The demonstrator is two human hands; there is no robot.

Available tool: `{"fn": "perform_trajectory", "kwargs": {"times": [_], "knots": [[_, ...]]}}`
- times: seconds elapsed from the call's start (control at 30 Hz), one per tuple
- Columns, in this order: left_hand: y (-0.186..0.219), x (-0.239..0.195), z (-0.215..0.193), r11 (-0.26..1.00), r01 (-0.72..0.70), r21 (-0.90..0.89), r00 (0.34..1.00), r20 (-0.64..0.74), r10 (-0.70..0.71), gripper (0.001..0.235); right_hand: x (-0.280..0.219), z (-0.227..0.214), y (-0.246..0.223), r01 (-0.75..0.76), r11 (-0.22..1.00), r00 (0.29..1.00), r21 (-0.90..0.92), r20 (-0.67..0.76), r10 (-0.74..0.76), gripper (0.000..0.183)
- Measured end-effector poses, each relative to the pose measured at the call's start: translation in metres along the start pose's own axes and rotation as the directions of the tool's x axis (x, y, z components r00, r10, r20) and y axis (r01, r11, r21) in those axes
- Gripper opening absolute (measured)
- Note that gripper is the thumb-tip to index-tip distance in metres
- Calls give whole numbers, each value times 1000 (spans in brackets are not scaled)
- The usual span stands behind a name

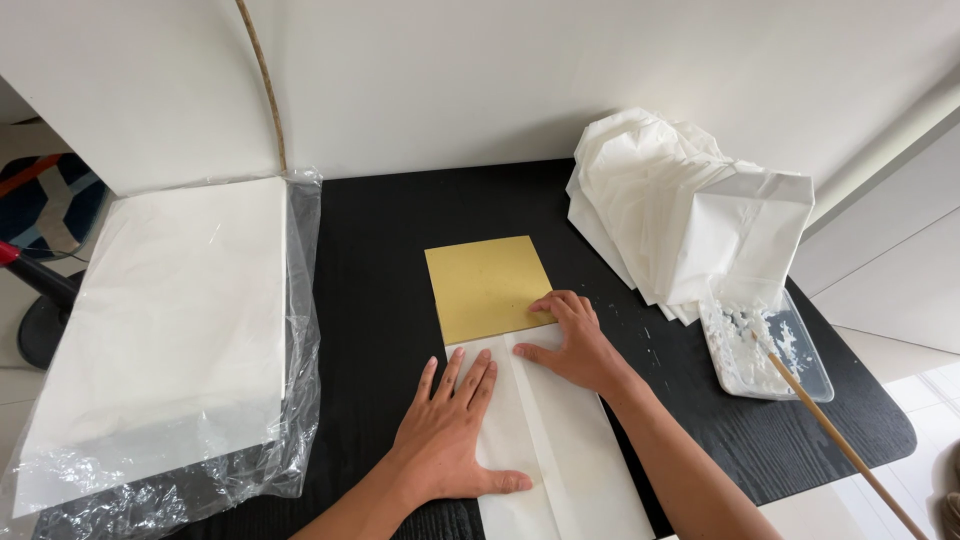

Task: Manually assembling a paper bag by folding paper around a template and applying glue with a brush.

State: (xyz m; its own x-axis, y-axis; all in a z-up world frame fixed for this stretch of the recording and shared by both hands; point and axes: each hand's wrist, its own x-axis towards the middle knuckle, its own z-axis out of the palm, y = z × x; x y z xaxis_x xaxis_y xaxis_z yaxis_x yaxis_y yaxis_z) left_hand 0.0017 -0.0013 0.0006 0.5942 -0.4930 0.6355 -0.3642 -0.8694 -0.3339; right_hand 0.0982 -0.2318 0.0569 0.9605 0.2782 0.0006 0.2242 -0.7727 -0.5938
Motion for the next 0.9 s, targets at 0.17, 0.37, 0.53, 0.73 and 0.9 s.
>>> {"fn": "perform_trajectory", "kwargs": {"times": [0.17, 0.37, 0.53, 0.73, 0.9], "knots": [[5, -2, 3, 1000, 12, -24, 999, 31, -12, 176, -1, 8, 4, -1, 999, 999, -41, -43, -1, 58], [0, 10, -5, 999, -3, -49, 998, 61, 6, 172, -15, -9, 2, 187, 977, 958, -100, -203, -204, 37], [-7, 29, -29, 785, 271, -557, 762, 622, 179, 114, -3, -16, 9, 204, 937, 977, -284, 4, -212, 31], [-11, 44, -48, 778, 341, -528, 669, 718, 193, 113, 17, -23, -18, 143, 962, 986, -234, 112, -120, 28], [-11, 45, -53, 778, 354, -519, 656, 731, 188, 114, 33, -28, -9, -38, 999, 976, 33, 218, 30, 46]]}}
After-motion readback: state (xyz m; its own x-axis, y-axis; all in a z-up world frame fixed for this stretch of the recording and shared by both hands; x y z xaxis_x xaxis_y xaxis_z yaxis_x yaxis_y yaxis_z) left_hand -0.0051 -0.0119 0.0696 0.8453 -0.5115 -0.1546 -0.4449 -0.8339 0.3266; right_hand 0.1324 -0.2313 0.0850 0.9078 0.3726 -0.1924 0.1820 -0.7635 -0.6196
